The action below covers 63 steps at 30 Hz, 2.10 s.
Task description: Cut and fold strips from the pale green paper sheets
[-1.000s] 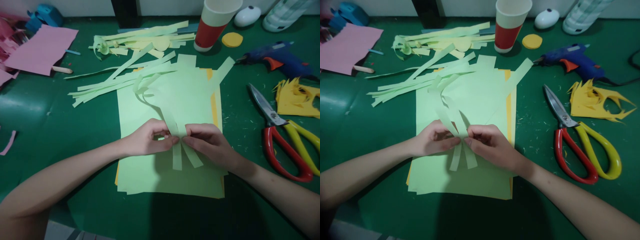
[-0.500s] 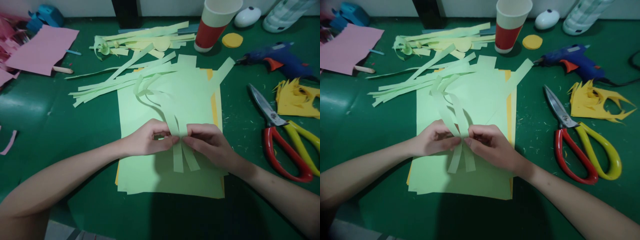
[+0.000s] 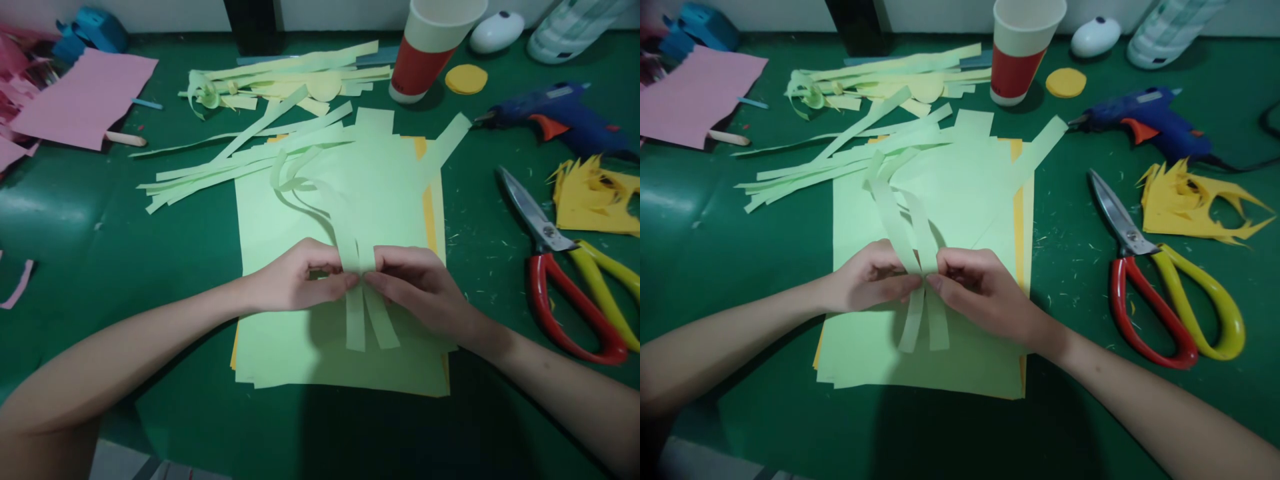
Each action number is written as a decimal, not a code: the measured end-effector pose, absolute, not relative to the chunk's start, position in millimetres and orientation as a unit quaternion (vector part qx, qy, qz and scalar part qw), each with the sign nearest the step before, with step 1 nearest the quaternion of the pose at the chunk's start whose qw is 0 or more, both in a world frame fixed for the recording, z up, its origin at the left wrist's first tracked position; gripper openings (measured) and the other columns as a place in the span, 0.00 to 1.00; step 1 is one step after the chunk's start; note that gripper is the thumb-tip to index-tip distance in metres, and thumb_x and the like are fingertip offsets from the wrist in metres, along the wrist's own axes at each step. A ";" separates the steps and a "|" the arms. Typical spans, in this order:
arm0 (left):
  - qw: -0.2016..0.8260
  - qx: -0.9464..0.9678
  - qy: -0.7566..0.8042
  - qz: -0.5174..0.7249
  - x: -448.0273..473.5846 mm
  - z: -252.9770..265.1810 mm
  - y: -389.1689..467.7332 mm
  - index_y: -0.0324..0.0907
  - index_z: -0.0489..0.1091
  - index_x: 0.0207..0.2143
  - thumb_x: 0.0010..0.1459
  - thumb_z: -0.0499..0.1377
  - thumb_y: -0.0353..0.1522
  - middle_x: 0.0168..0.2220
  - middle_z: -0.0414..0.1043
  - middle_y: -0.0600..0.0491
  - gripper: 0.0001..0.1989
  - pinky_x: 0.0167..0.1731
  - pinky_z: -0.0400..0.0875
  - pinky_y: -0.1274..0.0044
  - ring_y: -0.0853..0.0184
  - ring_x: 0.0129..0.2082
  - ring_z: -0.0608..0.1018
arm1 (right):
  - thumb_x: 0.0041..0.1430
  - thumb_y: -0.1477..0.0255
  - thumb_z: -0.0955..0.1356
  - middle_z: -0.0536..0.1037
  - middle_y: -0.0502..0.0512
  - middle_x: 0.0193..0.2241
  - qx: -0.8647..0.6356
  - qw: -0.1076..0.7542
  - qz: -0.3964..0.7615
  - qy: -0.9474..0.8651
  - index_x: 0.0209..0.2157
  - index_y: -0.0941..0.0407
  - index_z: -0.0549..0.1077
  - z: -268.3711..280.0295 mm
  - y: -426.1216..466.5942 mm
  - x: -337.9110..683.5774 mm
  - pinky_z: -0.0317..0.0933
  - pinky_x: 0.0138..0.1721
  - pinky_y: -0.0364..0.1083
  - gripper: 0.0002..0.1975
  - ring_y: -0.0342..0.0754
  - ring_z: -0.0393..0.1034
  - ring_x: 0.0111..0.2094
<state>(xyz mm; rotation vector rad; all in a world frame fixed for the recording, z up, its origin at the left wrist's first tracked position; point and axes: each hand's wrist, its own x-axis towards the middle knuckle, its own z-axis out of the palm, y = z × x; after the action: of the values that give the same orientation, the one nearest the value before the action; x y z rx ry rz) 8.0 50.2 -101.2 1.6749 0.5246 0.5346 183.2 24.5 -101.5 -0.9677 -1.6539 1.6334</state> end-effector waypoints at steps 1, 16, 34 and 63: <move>0.606 0.726 0.231 0.229 8.1 -100.9 49.9 0.37 0.70 0.30 0.54 0.49 0.23 0.19 0.60 0.58 0.10 0.17 0.56 0.84 0.76 0.19 0.63 | 0.57 0.66 0.62 0.55 0.44 0.16 -0.362 0.309 0.619 -0.625 0.19 0.56 0.58 -101.3 24.4 183.2 0.43 0.16 0.40 0.15 0.37 0.47 0.18; 0.578 0.751 0.258 0.187 6.0 -102.9 49.9 0.38 0.69 0.30 0.53 0.50 0.27 0.23 0.65 0.55 0.08 0.21 0.60 0.81 0.72 0.23 0.66 | 0.57 0.68 0.62 0.57 0.46 0.17 -0.362 0.303 0.608 -0.639 0.19 0.56 0.59 -102.9 25.3 184.5 0.48 0.19 0.39 0.14 0.39 0.51 0.20; 0.611 0.721 0.253 0.204 7.5 -98.6 50.5 0.38 0.62 0.23 0.55 0.48 0.26 0.20 0.57 0.59 0.08 0.18 0.54 0.83 0.76 0.19 0.59 | 0.56 0.66 0.63 0.63 0.47 0.19 -0.367 0.318 0.628 -0.608 0.24 0.55 0.69 -103.8 24.1 188.0 0.51 0.20 0.40 0.10 0.40 0.57 0.21; 0.707 0.579 0.298 0.274 16.9 -71.6 23.4 0.41 0.66 0.46 0.59 0.45 0.31 0.42 0.70 0.48 0.15 0.48 0.59 0.72 0.65 0.44 0.70 | 0.45 0.68 0.70 0.75 0.52 0.31 -0.436 0.490 0.589 -0.472 0.28 0.49 0.78 -78.2 23.1 175.4 0.55 0.45 0.51 0.05 0.50 0.63 0.43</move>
<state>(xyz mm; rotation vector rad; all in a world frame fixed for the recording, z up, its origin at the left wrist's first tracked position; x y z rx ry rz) 16.9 23.4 -71.6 1.2870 0.6629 0.6088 175.4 23.1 -78.2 -1.0601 -1.1479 1.4305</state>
